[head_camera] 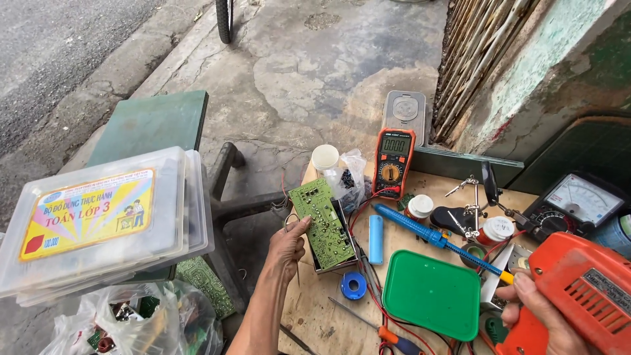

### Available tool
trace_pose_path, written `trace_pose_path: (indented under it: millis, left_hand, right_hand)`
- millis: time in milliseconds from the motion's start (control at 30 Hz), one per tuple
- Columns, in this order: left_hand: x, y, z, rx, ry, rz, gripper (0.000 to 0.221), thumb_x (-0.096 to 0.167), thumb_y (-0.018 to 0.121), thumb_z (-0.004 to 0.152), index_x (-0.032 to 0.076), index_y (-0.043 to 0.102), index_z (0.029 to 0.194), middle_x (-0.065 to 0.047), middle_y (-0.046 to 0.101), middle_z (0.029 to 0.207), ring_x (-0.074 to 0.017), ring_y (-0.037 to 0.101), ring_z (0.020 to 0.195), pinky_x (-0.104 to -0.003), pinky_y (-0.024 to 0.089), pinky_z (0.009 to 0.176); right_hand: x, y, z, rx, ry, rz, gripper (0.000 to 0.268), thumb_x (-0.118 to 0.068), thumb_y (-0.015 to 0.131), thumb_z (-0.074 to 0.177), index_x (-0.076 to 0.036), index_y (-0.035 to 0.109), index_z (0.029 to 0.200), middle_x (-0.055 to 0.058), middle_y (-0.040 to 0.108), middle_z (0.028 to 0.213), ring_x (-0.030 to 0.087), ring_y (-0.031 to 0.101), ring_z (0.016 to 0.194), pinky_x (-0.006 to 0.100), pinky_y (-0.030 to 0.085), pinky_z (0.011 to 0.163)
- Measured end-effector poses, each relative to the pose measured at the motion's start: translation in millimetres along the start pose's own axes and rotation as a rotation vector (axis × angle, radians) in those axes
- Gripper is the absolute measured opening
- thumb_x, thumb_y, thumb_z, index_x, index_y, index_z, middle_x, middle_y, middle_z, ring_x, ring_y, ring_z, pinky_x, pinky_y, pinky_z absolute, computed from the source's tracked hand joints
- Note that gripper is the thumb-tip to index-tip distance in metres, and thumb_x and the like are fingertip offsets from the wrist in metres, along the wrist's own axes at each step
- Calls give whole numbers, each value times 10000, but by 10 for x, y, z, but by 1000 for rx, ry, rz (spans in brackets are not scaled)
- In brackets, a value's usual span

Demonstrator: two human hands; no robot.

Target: Desoldering and removing components from a circuit board using a soldering iron and a desoldering pump on a workbench.

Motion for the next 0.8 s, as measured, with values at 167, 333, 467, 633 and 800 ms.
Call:
trace_pose_path:
  millis: [167, 333, 467, 633, 800]
  left_hand:
    - [72, 18, 23, -69, -17, -4, 180, 190, 943, 927, 107, 791, 974, 78, 439, 658, -44, 218, 494, -233, 134, 419]
    - [83, -13, 114, -73, -40, 25, 156, 183, 922, 950, 73, 833, 1014, 69, 488, 669, -34, 228, 478, -219, 127, 403]
    - [16, 17, 136, -130, -124, 101, 149, 203, 922, 961, 96, 818, 948, 72, 444, 613, -42, 223, 479, -224, 137, 401]
    - [362, -10, -129, 201, 171, 882, 699, 705, 894, 755, 163, 762, 1176, -24, 898, 961, -150, 829, 1012, -383, 557, 883]
    - [154, -4, -173, 194, 164, 781, 485, 672, 851, 837, 201, 750, 897, -2, 874, 933, -149, 829, 897, -370, 532, 791]
  right_hand:
    - [-3, 26, -16, -2, -24, -21, 292, -187, 726, 1141, -33, 703, 1388, 260, 723, 1027, 283, 570, 636, 388, 478, 571]
    - [38, 4, -8, -10, -26, -6, 292, -154, 718, 1139, -36, 690, 1405, 266, 716, 1021, 289, 566, 634, 384, 493, 605]
    - [51, 12, 2, -18, 5, -8, 281, -189, 716, 1149, -46, 695, 1389, 237, 717, 1016, 267, 563, 640, 366, 472, 576]
    - [22, 15, -23, -23, -5, -45, 286, -181, 722, 1154, -4, 693, 1377, 265, 725, 1035, 292, 577, 654, 399, 488, 577]
    - [-49, 3, -24, -56, -74, -97, 233, -198, 729, 1164, -29, 694, 1320, 210, 742, 1032, 263, 600, 659, 383, 491, 576]
Point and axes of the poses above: each hand's wrist, its own z-axis towards the middle knuckle, its own y-axis out of the palm, x = y × z, the point moved 5 cm from there along z, towards the middle knuckle
